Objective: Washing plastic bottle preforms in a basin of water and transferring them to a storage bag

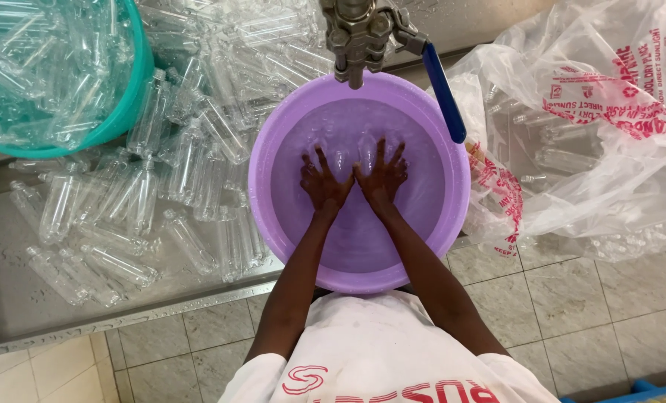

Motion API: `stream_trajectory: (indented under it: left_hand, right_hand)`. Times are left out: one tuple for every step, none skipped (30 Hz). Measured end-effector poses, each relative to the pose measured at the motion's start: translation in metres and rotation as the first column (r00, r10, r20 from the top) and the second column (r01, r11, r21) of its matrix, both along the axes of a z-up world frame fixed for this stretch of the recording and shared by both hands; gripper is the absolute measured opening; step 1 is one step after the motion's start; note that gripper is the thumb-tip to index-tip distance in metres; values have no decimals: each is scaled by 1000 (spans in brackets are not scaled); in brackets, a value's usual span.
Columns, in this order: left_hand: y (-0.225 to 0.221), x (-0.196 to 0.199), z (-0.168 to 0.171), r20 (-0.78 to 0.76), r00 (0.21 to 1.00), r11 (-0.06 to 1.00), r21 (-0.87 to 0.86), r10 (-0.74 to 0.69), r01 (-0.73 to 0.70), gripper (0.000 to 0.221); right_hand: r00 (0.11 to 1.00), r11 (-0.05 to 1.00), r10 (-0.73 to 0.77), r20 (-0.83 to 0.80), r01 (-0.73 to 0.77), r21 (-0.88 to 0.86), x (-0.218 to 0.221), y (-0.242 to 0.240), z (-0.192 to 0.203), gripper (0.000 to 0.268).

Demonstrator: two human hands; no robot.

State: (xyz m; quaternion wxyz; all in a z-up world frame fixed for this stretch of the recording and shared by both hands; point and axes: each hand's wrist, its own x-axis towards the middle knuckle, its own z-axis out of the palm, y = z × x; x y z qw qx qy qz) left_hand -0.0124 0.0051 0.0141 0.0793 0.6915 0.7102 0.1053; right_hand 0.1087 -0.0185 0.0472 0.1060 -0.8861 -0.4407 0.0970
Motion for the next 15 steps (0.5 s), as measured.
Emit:
stream_trajectory:
  left_hand:
    - [1, -2, -1, 1, 1000, 1000, 1, 6, -6, 122]
    - [2, -4, -1, 77, 997, 995, -95, -21, 28, 121]
    - [3, -5, -1, 155, 987, 980, -187, -39, 68, 120]
    - [4, -12, 7, 157, 987, 981, -183, -44, 73, 120]
    - [5, -19, 15, 336, 941, 947, -285, -45, 148, 122]
    - [5, -26, 24, 503, 864, 900, -369, -17, 233, 127]
    - [10, -27, 14, 505, 863, 901, -366, -17, 232, 127]
    - [13, -30, 4, 633, 770, 850, -443, 72, 284, 128]
    - [17, -32, -6, 732, 658, 790, -503, 175, 350, 128]
    - [3, -36, 31, 731, 658, 790, -506, 179, 347, 128]
    - [-11, -41, 68, 832, 368, 761, -539, 414, 361, 120]
    - [-20, -43, 105, 807, 25, 738, -552, 591, 388, 112]
    - [-18, -47, 79, 809, 20, 742, -548, 587, 386, 112]
    - [-16, -52, 52, 733, -2, 658, -609, 680, 442, 96]
    - [-13, -57, 26, 645, -16, 566, -657, 764, 497, 84]
  right_hand:
    - [1000, 1000, 6, 1, -6, 1, 3, 0, -4, 100]
    - [994, 1000, -1, -105, 1, 0, 7, 0, -8, 98]
    - [978, 1000, -8, -210, 8, -1, 10, 0, -12, 96]
    - [978, 1000, -12, -208, 13, 4, 16, 2, -20, 96]
    - [938, 1000, -31, -345, 28, -13, 22, 3, -27, 100]
    - [879, 999, -46, -474, 34, -32, 27, 5, -35, 104]
    - [880, 999, -42, -472, 32, -29, 29, 2, -22, 104]
    - [786, 1000, -12, -618, 26, 14, 30, -2, -11, 100]
    - [668, 998, 24, -744, 27, 56, 31, -6, 1, 95]
    - [667, 998, 24, -745, 24, 54, 35, -10, 4, 95]
    - [400, 998, -21, -916, 56, 2, 39, -14, 7, 108]
    - [95, 996, -58, -994, 70, -52, 45, -13, 10, 122]
    - [98, 997, -54, -994, 66, -47, 45, -16, 25, 122]
    - [57, 997, -58, -997, 44, -56, 45, -21, 40, 118]
    - [16, 998, -64, -998, 21, -63, 44, -26, 55, 115]
